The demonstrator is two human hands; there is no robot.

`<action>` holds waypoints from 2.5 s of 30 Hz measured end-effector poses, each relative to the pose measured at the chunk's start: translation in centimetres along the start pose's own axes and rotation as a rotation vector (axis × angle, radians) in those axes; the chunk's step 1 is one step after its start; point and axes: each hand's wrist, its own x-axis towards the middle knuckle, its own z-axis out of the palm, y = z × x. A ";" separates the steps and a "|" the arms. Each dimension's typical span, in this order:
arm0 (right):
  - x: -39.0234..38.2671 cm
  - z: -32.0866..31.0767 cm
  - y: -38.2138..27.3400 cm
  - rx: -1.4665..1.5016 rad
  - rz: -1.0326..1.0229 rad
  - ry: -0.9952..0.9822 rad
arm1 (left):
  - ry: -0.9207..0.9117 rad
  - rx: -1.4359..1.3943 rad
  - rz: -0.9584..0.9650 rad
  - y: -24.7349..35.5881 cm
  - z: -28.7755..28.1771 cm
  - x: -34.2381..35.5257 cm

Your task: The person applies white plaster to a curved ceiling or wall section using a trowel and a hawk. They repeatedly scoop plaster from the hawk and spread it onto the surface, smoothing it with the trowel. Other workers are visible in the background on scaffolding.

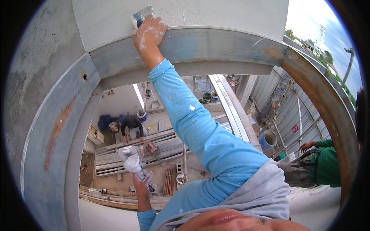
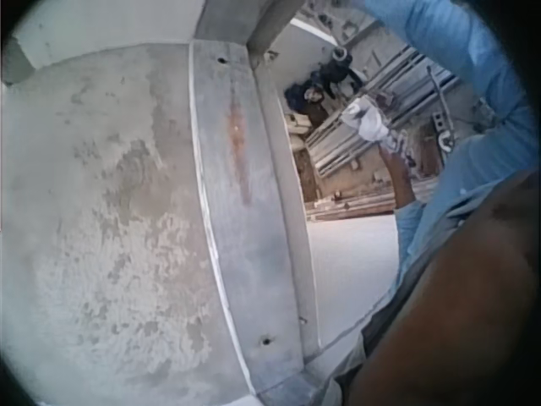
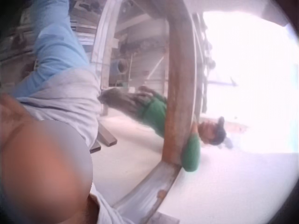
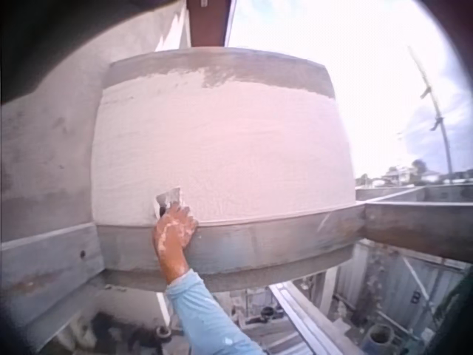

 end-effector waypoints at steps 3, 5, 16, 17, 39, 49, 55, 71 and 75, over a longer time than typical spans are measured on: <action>-1.0 -2.7 -0.6 0.225 -0.139 -0.115 | -0.002 0.007 -0.025 0.4 0.6 -0.2; 0.1 -4.8 2.2 0.543 -0.216 0.015 | 0.001 0.007 -0.021 0.0 0.5 -0.4; 29.2 -26.1 48.0 0.200 0.209 0.392 | 0.035 -0.003 -0.073 -4.5 3.1 0.0; 30.5 -27.7 49.5 0.182 0.297 0.217 | 0.037 -0.012 -0.079 -4.6 4.0 0.1; 27.0 -18.5 24.1 -0.073 0.093 0.468 | 0.082 -0.046 -0.064 -4.2 7.5 -1.5; 23.3 0.9 1.5 0.094 -0.517 1.072 | 0.121 -0.076 0.003 -4.5 1.6 -0.9; 12.6 -7.4 -1.8 0.360 -0.627 0.279 | 0.213 -0.104 -0.027 -3.3 1.7 -3.4; 28.6 -24.4 54.4 -0.106 0.342 0.283 | 0.012 0.011 -0.059 -3.9 8.7 -1.1; 28.1 -21.3 51.4 -0.121 0.348 0.354 | 0.016 -0.001 -0.077 -4.8 8.2 -1.8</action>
